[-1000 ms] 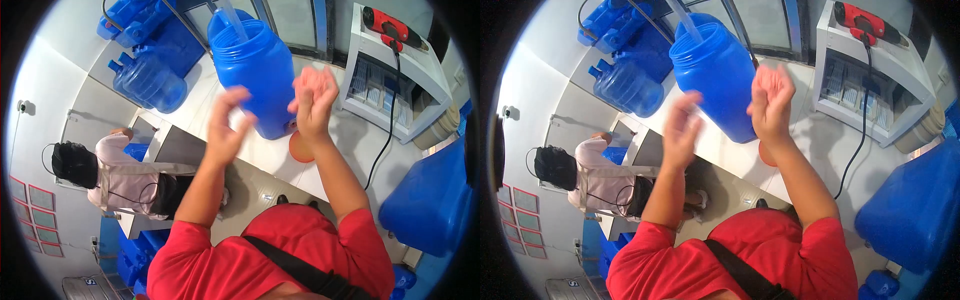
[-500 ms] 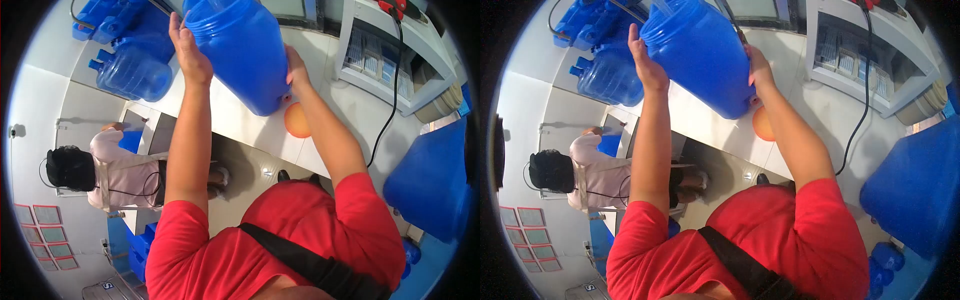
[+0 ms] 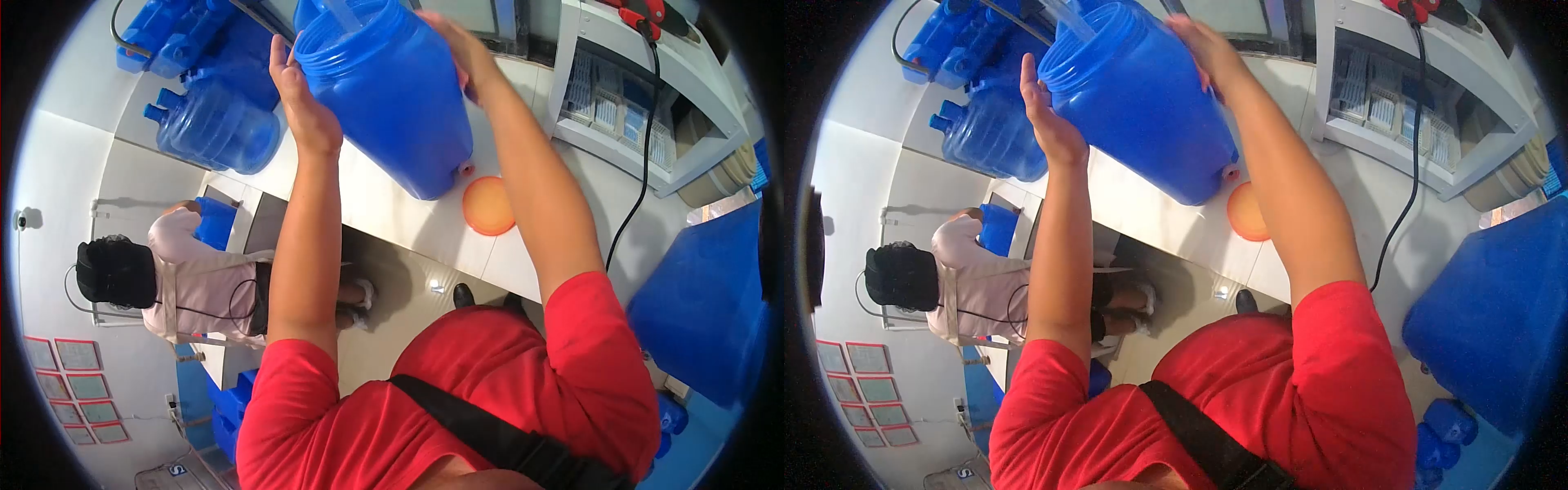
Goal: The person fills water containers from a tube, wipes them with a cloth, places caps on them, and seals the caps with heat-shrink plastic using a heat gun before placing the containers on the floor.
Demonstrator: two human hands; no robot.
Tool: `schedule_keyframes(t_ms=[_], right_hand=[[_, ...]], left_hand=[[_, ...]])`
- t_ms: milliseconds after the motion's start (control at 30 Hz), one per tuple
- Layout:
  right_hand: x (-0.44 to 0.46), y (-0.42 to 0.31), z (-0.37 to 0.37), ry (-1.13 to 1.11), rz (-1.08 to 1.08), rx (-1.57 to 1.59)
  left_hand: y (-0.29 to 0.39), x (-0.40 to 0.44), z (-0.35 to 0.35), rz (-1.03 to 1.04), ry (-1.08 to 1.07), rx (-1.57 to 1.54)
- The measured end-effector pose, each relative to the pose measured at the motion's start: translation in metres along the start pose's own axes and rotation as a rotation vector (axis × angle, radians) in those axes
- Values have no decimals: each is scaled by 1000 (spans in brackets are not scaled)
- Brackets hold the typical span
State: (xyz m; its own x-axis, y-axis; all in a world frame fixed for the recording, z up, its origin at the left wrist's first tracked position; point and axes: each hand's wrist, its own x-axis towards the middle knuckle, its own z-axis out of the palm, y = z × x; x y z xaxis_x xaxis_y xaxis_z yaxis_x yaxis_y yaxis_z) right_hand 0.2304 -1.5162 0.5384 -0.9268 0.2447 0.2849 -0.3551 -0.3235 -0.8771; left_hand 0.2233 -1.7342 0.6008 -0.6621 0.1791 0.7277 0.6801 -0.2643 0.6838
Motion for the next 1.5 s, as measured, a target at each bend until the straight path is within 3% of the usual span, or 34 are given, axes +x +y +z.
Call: schedule_keyframes(t_ms=[100, 133, 167, 233, 367, 433, 533, 667, 733, 933, 1100, 1233, 1300, 1433, 1500], right_hand=[[-17, 58, -36, 130, 281, -204], [-36, 54, -45, 101, 422, -412], [-35, 68, -60, 107, 422, -409], [-17, 112, -87, 82, 6, -1065], [24, 87, -77, 83, -249, -1251], [46, 87, -74, 33, -346, -1573], [59, 70, -66, -174, -202, -1695], [68, 81, -76, -248, -215, -1758], [63, 84, -81, -130, -259, -1692], [29, 81, -96, -61, -199, -1800], [26, 78, -99, 91, -167, -1633], [34, -28, -24, 211, 10, -239], [48, -66, -1, -71, -67, -129], [30, -83, 36, -138, -5, -311], [20, -65, 22, -243, -330, -99]], left_hand=[[-1, 0, 1, -6, 25, -14], [-3, 1, 2, -3, 63, -4], [-4, 0, 2, -6, 57, -6], [-5, 2, 1, 4, 54, 45], [-4, 1, 1, -41, 57, -23], [-6, 2, 1, -24, 42, 56], [-9, 3, 0, -23, 36, -2], [-8, 1, 0, -16, 49, -11], [-11, 1, 0, -14, 48, -38], [-6, -1, 5, -14, 80, -21], [-6, -3, 6, 4, 89, -28], [-7, 0, 7, 20, 79, -5], [-8, -3, 7, 21, 69, -29], [-3, -3, 5, 6, 75, -2], [-4, -3, 6, 10, 91, -2]])
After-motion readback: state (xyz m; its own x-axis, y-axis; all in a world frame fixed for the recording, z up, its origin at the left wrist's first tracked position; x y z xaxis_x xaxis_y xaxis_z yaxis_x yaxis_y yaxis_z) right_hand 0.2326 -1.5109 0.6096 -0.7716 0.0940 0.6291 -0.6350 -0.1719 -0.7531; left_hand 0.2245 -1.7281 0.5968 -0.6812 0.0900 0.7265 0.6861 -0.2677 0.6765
